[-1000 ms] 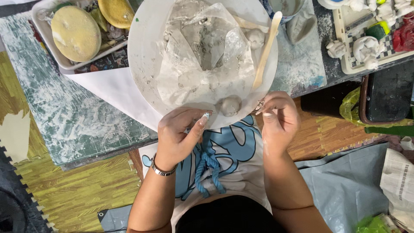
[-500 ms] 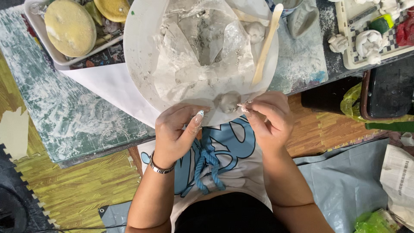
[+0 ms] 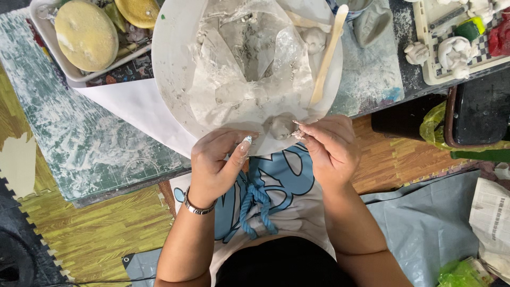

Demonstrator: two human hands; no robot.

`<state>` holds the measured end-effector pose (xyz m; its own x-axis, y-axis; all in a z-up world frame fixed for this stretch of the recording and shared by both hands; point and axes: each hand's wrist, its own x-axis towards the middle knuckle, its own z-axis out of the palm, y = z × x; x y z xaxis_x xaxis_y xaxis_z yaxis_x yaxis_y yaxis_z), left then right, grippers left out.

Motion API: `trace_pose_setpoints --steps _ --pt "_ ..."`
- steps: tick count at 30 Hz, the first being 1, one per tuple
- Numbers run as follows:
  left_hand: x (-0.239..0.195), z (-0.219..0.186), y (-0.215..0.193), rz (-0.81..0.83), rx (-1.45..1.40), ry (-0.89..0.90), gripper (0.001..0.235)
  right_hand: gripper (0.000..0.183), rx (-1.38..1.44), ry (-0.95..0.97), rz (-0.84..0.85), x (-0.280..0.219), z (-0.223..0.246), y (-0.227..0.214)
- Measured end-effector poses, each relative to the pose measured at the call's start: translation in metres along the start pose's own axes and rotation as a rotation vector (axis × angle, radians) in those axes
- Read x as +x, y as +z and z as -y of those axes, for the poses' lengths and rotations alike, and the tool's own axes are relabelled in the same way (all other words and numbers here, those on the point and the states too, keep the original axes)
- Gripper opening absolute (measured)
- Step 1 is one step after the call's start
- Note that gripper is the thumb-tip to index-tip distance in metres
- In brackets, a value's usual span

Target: The person shapes a small piece of grey clay into a ball and then refines its surface using a wooden stick. They repeatedly roll the clay between their palms and use the stick to press and smooth the object on a white plate.

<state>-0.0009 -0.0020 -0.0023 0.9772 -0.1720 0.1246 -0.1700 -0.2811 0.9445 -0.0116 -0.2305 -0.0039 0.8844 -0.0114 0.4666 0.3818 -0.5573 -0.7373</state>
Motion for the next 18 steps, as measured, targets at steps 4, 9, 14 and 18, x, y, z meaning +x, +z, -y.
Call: trace_pose_setpoints --steps 4,9,14,18 --pt "0.0009 -0.0011 -0.0008 0.014 0.007 -0.02 0.027 0.02 0.029 -0.034 -0.004 0.0006 0.0005 -0.0012" --pt "0.0008 -0.0031 -0.001 0.01 -0.011 -0.012 0.027 0.018 0.074 -0.061 0.012 0.0009 -0.0002 -0.0034" --pt "0.0014 -0.0048 -0.0012 0.027 -0.022 -0.054 0.027 0.018 0.082 -0.086 0.041 0.0002 0.0003 -0.0026" --pt "0.0022 -0.0055 -0.0014 0.03 -0.029 -0.033 0.027 0.018 0.108 -0.072 0.028 -0.0005 0.001 -0.001"
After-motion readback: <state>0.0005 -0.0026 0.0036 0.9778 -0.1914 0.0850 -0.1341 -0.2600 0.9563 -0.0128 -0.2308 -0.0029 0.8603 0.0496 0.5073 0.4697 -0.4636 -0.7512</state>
